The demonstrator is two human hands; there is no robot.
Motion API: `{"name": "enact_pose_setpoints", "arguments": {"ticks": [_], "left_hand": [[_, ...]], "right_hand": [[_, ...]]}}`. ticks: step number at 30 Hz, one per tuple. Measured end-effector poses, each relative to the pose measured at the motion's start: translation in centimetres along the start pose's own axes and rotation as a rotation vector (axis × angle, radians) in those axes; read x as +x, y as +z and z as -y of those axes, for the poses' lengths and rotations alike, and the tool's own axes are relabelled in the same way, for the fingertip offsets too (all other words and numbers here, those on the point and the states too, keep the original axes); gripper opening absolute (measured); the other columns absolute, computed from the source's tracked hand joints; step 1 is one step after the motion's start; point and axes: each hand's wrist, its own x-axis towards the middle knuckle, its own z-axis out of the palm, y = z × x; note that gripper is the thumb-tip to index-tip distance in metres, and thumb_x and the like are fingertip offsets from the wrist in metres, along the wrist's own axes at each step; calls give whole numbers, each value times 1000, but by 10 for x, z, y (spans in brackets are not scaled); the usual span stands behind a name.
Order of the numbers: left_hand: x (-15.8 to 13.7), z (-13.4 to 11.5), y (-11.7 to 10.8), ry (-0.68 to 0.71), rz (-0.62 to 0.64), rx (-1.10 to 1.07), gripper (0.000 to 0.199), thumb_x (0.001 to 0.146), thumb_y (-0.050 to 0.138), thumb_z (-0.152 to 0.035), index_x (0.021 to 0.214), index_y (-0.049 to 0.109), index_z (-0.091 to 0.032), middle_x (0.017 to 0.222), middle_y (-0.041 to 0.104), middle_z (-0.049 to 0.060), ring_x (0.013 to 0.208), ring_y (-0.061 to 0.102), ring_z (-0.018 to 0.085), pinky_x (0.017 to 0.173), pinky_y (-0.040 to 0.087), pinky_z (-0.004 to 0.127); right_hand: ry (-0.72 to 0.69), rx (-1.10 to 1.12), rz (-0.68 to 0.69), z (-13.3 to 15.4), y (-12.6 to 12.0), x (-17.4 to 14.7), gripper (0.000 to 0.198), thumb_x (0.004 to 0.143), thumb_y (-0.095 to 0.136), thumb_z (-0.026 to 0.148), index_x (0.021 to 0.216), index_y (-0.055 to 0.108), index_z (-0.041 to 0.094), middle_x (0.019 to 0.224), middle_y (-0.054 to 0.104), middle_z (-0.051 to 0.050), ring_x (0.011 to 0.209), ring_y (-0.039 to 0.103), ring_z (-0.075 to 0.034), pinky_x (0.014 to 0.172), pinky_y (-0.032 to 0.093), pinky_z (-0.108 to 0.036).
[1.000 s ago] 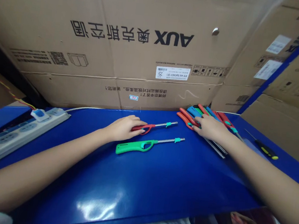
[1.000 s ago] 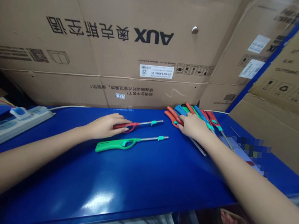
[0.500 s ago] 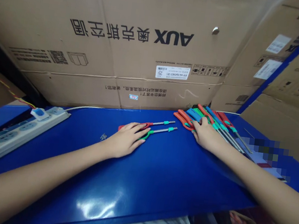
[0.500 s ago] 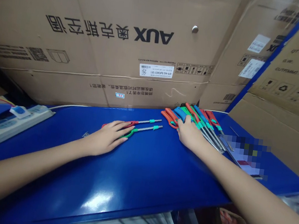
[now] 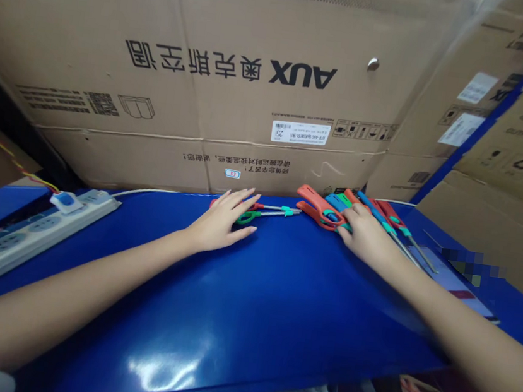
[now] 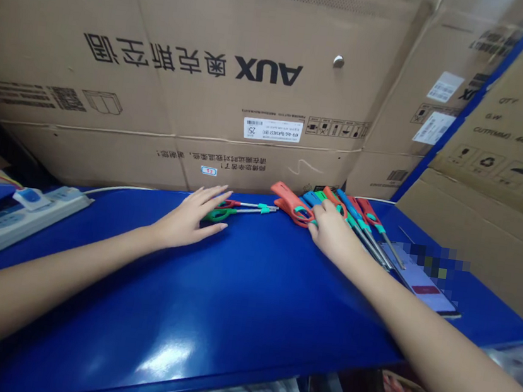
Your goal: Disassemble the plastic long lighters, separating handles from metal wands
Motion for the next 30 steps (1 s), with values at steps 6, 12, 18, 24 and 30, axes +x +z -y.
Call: {"name": "enact_pose_setpoints", "arguments": {"ticks": [6, 12, 18, 24, 30], "left_hand": [[-9, -83, -22, 212, 30, 100, 61, 95, 62, -50, 143, 51, -13, 139, 61, 20, 134, 54, 39, 115, 38, 57], [-33, -123, -44, -30, 516, -151, 18, 100, 52, -34, 95, 63, -21, 85, 73, 6, 72, 71, 25, 58, 46, 31], [-61, -107, -71, -192, 677, -377, 25, 99, 53, -41, 89, 66, -22, 76, 67, 2, 57, 62, 15, 48, 35, 25], [-46, -76, -47, -143, 475, -219, 34, 92, 66, -50, 79, 59, -19, 75, 63, 2, 63, 58, 17, 56, 37, 26], [-16, -22, -13, -88, 334, -149, 33, 94, 61, -52, 99, 64, -19, 90, 69, 5, 76, 65, 21, 61, 43, 26]], "right_hand": [[-379, 299, 80, 60, -16, -32, 14, 95, 62, 29, 98, 66, 16, 101, 62, -11, 94, 63, -23, 85, 49, -34], [-692, 313, 204, 101, -38, -70, 31, 105, 45, 36, 94, 66, 17, 91, 61, -5, 71, 58, -16, 63, 40, -30], [-731, 261, 233, 79, -46, -81, 30, 104, 43, 31, 88, 65, 18, 82, 62, -4, 68, 57, -16, 62, 40, -31], [-571, 435, 257, 45, -25, -38, 42, 100, 53, 50, 125, 64, 18, 125, 66, -12, 118, 61, -24, 104, 46, -38], [49, -133, 107, 8, 17, -3, 32, 99, 48, 25, 116, 61, 2, 114, 66, -28, 109, 64, -40, 91, 49, -49]]}}
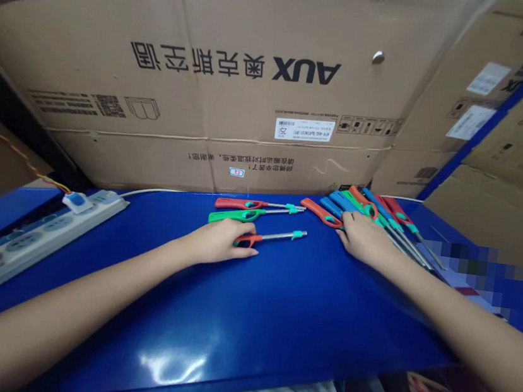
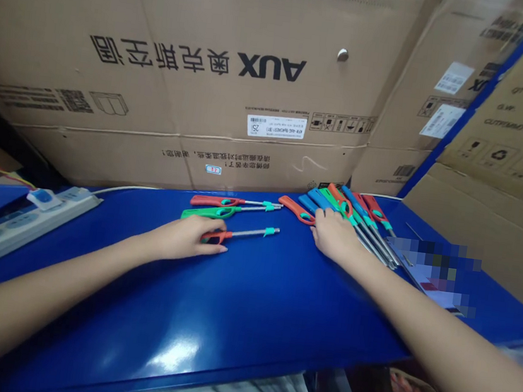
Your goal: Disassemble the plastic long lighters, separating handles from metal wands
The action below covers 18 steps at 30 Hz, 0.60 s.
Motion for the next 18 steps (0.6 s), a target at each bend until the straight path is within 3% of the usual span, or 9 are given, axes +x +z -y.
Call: {"name": "enact_pose_setpoints", "arguments": {"ticks": [4, 7, 10, 13, 15, 16, 18], "left_hand": [[22, 22, 8, 44, -167, 62, 38, 95, 61, -51, 113, 66, -19, 117, 69, 11, 107, 67, 28, 81, 54, 34], [33, 28, 10, 46, -229, 101, 37, 94, 63, -47, 118, 65, -18, 123, 65, 14, 113, 63, 32, 93, 53, 44], [35, 18, 11, 45, -405, 138, 54, 93, 67, -46, 137, 55, -18, 137, 57, 18, 125, 54, 36, 104, 46, 53], [29, -10, 10, 150, -556, 217, 73, 91, 69, -51, 150, 41, -17, 153, 45, 21, 141, 41, 39, 117, 32, 57], [22, -36, 9, 272, -429, 272, 63, 92, 66, -55, 141, 51, -17, 147, 53, 20, 138, 46, 39, 118, 29, 58], [17, -49, 7, 321, -303, 284, 51, 95, 63, -54, 129, 59, -17, 133, 64, 19, 128, 56, 37, 113, 37, 55], [5, -73, 4, 272, -57, 248, 26, 101, 56, -41, 103, 65, -17, 94, 74, 12, 90, 71, 29, 86, 52, 42]], "right_hand": [[21, 55, -31, -9, 14, 11, 23, 98, 45, 21, 106, 63, 9, 106, 68, -22, 100, 67, -32, 84, 51, -41], [38, 115, -95, -13, 8, 15, 19, 98, 48, 26, 104, 61, 14, 107, 68, -19, 101, 66, -29, 86, 50, -38], [5, 187, -113, -7, -8, 9, 20, 98, 54, 34, 102, 59, 16, 96, 68, -13, 88, 65, -26, 79, 49, -35], [-197, 390, -81, 15, -23, -10, 22, 96, 59, 38, 92, 61, 17, 87, 67, -8, 78, 63, -22, 73, 46, -32], [-381, 506, -81, 37, -32, -29, 23, 100, 55, 36, 93, 65, 17, 92, 67, -9, 84, 63, -21, 78, 45, -31], [-469, 541, -60, 48, -35, -39, 24, 101, 52, 35, 96, 66, 17, 94, 67, -8, 84, 63, -20, 78, 45, -30], [-596, 516, 1, 66, -42, -59, 28, 103, 48, 35, 95, 67, 16, 90, 65, -7, 81, 61, -18, 73, 44, -29]]}}
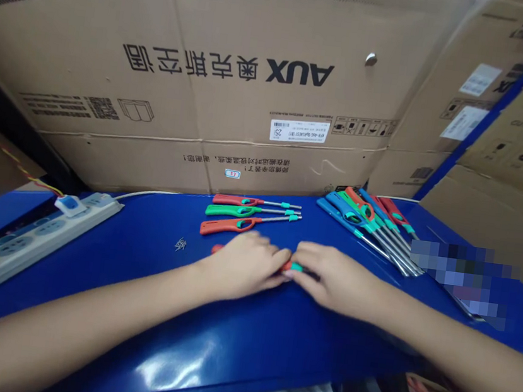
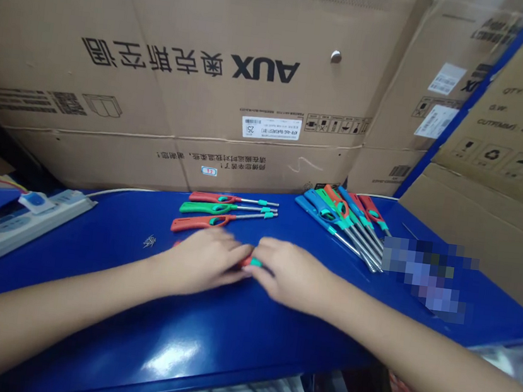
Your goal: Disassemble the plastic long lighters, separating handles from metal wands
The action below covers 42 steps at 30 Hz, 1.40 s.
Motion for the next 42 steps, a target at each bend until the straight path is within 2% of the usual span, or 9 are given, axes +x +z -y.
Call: {"name": "enact_pose_setpoints", "arguments": {"ticks": [3, 7, 12, 17, 23, 27, 31, 35, 42], "left_hand": [[-15, -26, -15, -91, 190, -201, 17, 99, 57, -35, 90, 62, -21, 76, 70, 4, 66, 68, 23, 56, 42, 29], [-47, -34, -27, -209, 279, -340, 16, 95, 60, -35, 84, 61, -22, 69, 66, 1, 59, 62, 19, 51, 30, 28], [-80, -15, -25, -464, 392, -410, 18, 91, 56, -32, 76, 59, -22, 63, 57, -1, 51, 50, 14, 49, 24, 27], [-73, 0, -14, -415, 302, -394, 31, 92, 61, -45, 75, 52, -20, 72, 60, 0, 58, 50, 14, 53, 28, 26], [-48, 8, -5, -291, 258, -340, 19, 92, 60, -30, 77, 56, -20, 71, 62, 0, 57, 52, 14, 53, 28, 27], [-32, 16, 6, -306, 204, -236, 23, 93, 64, -39, 80, 59, -20, 68, 60, 0, 59, 56, 18, 52, 29, 27], [-23, 41, 27, -252, -12, -249, 19, 94, 66, -36, 104, 62, -20, 98, 68, 6, 90, 66, 24, 73, 47, 30], [-18, 66, 44, -208, -222, -206, 23, 96, 65, -38, 106, 62, -18, 111, 65, 10, 104, 62, 27, 91, 50, 40], [0, 89, 52, -202, -278, -150, 33, 93, 70, -45, 110, 61, -19, 119, 63, 12, 114, 59, 31, 94, 50, 46]], "right_hand": [[-136, -63, 78, 25, 3, -10, 34, 104, 41, 31, 88, 66, 16, 84, 62, -6, 71, 57, -16, 64, 39, -29], [-211, -103, 96, 29, 3, -25, 35, 105, 39, 32, 88, 66, 17, 81, 62, -4, 63, 52, -15, 59, 35, -30], [-61, 42, 130, 0, 4, -35, 33, 106, 41, 32, 90, 66, 17, 85, 62, -4, 72, 58, -14, 66, 40, -28], [-34, 126, 143, -19, 1, -22, 31, 106, 44, 36, 99, 68, 18, 92, 65, -5, 84, 61, -17, 77, 44, -29], [-112, 128, 223, -21, 1, -5, 34, 106, 45, 40, 104, 70, 17, 97, 67, -8, 93, 62, -20, 85, 47, -33], [-78, 81, 142, -36, 0, 4, 43, 103, 48, 48, 131, 64, 20, 116, 67, -10, 108, 61, -23, 97, 47, -38], [246, -311, -153, -71, -11, 9, 45, 105, 39, 44, 127, 65, 14, 124, 65, -18, 118, 58, -31, 101, 45, -46], [721, -725, -123, -107, -17, 6, 40, 99, 50, 34, 121, 61, 3, 122, 62, -30, 116, 57, -42, 87, 47, -49], [780, -639, -66, -127, -24, -1, 39, 99, 55, 36, 121, 58, 4, 121, 67, -25, 105, 67, -34, 76, 51, -37]]}}
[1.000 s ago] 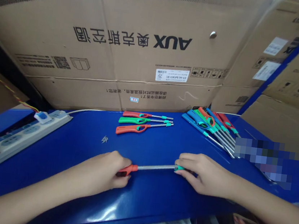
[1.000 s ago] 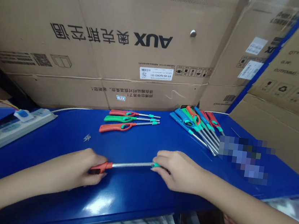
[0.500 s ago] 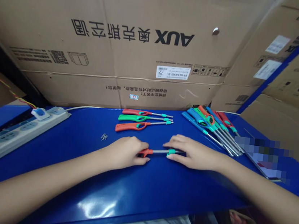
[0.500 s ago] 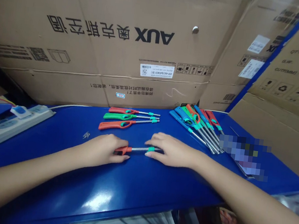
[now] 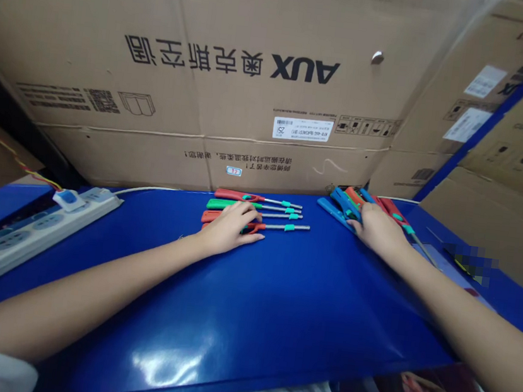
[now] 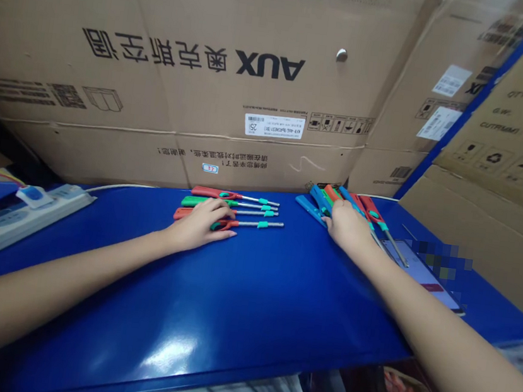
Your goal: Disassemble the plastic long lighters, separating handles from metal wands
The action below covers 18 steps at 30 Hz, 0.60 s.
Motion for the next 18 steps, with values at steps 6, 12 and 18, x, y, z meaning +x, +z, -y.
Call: {"name": "enact_pose_setpoints", "arguments": {"ticks": [6, 12, 18], "left_hand": [[4, -31, -7, 50, -140, 174, 70, 87, 75, -48, 142, 46, -15, 148, 50, 21, 135, 49, 38, 109, 43, 54], [-4, -93, -30, 220, 94, 289, 49, 98, 58, -54, 125, 60, -14, 109, 73, 14, 104, 70, 32, 93, 52, 46], [-18, -119, -53, 69, 408, 137, 23, 97, 61, -43, 91, 63, -21, 82, 73, 2, 67, 70, 23, 50, 35, 28]], "right_hand": [[-343, 328, -112, 25, -11, -23, 31, 102, 50, 31, 125, 61, 13, 114, 71, -16, 102, 70, -28, 86, 54, -38], [-763, 424, -185, 72, -36, -71, 30, 104, 49, 35, 95, 69, 14, 88, 70, -8, 78, 68, -20, 70, 48, -30], [-995, 461, -222, 84, -49, -97, 38, 107, 42, 35, 90, 70, 16, 77, 65, -3, 63, 57, -13, 57, 35, -28]]}}
